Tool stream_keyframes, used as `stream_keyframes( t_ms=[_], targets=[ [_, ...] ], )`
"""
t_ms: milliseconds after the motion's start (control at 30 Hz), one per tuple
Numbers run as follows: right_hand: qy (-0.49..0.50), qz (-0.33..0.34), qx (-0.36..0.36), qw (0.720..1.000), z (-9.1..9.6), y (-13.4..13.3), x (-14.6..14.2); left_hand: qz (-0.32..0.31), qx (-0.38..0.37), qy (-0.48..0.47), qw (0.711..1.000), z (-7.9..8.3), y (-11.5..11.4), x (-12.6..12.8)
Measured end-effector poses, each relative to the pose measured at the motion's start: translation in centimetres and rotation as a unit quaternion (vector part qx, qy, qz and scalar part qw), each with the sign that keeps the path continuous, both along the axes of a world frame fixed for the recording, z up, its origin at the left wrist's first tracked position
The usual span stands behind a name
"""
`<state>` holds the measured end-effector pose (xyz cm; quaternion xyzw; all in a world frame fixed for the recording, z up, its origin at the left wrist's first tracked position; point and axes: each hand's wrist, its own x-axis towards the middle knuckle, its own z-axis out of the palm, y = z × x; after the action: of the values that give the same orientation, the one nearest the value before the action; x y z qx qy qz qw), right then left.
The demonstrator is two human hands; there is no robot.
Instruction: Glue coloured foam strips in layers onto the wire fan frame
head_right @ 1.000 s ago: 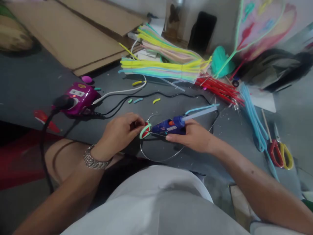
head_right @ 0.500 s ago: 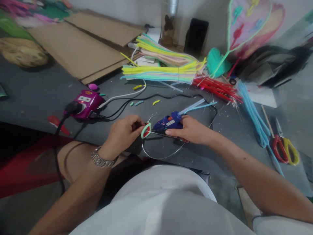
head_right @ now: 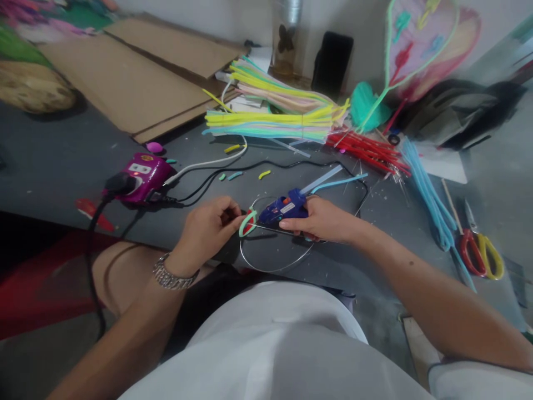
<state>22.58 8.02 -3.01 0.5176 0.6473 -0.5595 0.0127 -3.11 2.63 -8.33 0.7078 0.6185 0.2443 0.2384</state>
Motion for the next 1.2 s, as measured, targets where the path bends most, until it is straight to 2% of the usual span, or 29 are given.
stream_keyframes(
  t_ms=[300, 600, 1200],
  targets=[
    [0.006, 0.027, -0.029, 0.999, -0.4, 0.9, 0.3, -0.006, 0.043, -0.01, 0.999, -0.6, -0.3, 0.0],
    [0.037, 0.03, -0.065, 0.997, 0.0, 1.4, -0.2, -0.005, 0.057, -0.011, 0.998, -0.9, -0.4, 0.1],
    [0.059, 0.033, -0.161, 0.985, 0.4, 3.2, -1.0, -0.002, 0.051, -0.002, 0.999, -0.8, -0.4, 0.1]
  ],
)
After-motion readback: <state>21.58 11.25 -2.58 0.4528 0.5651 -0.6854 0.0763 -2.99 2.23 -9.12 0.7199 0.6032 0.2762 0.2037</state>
